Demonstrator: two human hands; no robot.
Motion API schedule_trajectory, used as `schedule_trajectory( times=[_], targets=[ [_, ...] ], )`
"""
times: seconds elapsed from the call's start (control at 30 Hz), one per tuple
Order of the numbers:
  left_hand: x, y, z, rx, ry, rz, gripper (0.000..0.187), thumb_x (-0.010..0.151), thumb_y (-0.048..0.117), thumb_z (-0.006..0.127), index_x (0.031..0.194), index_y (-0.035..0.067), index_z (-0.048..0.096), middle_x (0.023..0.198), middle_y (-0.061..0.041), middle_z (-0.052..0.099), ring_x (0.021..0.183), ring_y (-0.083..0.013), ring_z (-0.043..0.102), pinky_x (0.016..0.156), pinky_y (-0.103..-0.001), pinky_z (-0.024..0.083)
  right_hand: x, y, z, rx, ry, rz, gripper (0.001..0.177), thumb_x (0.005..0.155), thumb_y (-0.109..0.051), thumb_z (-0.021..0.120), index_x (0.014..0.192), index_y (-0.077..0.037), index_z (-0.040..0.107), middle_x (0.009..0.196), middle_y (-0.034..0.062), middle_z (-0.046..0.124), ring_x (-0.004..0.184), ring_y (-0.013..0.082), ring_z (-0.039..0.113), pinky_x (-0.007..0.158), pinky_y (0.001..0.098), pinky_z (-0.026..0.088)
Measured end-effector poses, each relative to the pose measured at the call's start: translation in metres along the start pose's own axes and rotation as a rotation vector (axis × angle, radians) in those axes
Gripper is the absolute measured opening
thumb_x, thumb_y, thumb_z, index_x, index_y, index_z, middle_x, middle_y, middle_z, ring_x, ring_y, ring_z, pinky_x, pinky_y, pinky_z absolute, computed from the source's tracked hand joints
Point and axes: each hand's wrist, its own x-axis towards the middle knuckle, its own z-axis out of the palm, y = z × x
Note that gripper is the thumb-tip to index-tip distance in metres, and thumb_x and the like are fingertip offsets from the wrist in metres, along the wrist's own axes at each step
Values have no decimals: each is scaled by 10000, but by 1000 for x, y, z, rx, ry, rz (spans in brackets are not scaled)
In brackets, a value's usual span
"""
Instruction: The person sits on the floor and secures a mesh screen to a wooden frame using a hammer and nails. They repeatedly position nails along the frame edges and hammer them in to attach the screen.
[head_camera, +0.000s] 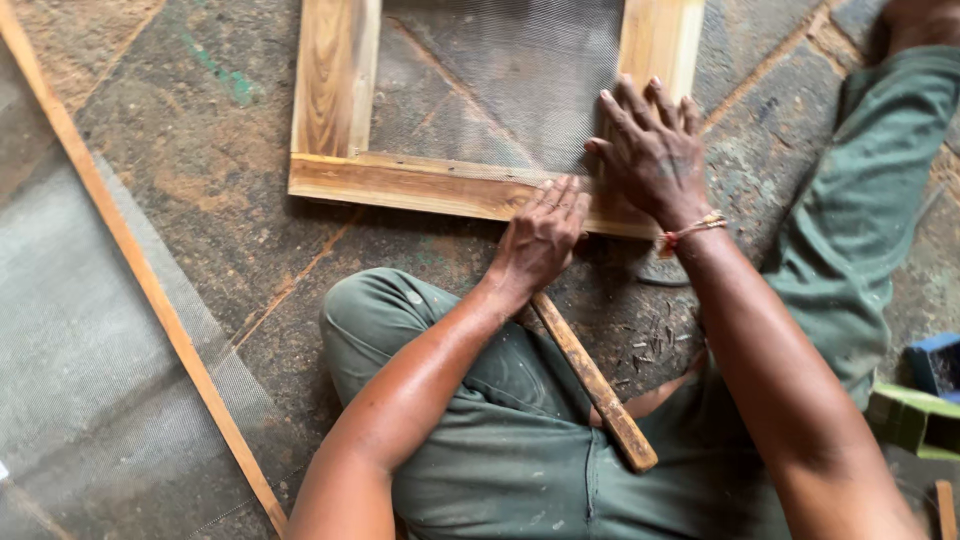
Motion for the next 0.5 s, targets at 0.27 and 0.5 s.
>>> schedule_trajectory(
  times=[0.27, 0.5],
  targets=[
    [-4, 1, 1, 97, -73, 21, 424, 864, -68, 538, 1270, -73, 657, 1372, -298, 616, 1311, -384, 609, 1163, -466, 454, 94, 93, 15, 239, 289, -57, 524, 1079, -334, 701, 1424, 41, 575, 1394, 278, 630, 1297, 453, 585, 1131, 517, 473],
    [-6, -5, 8, 81, -27, 8, 298, 988, -5, 560, 1261, -53, 670, 1340, -286, 638, 1274, -392, 644, 1155, -501, 491, 167, 135, 44, 152, -180, 194, 602, 1117, -472, 568, 1516, -25, 512, 1553, 300, 457, 1404, 512, 414, 1111, 632, 337]
  ],
)
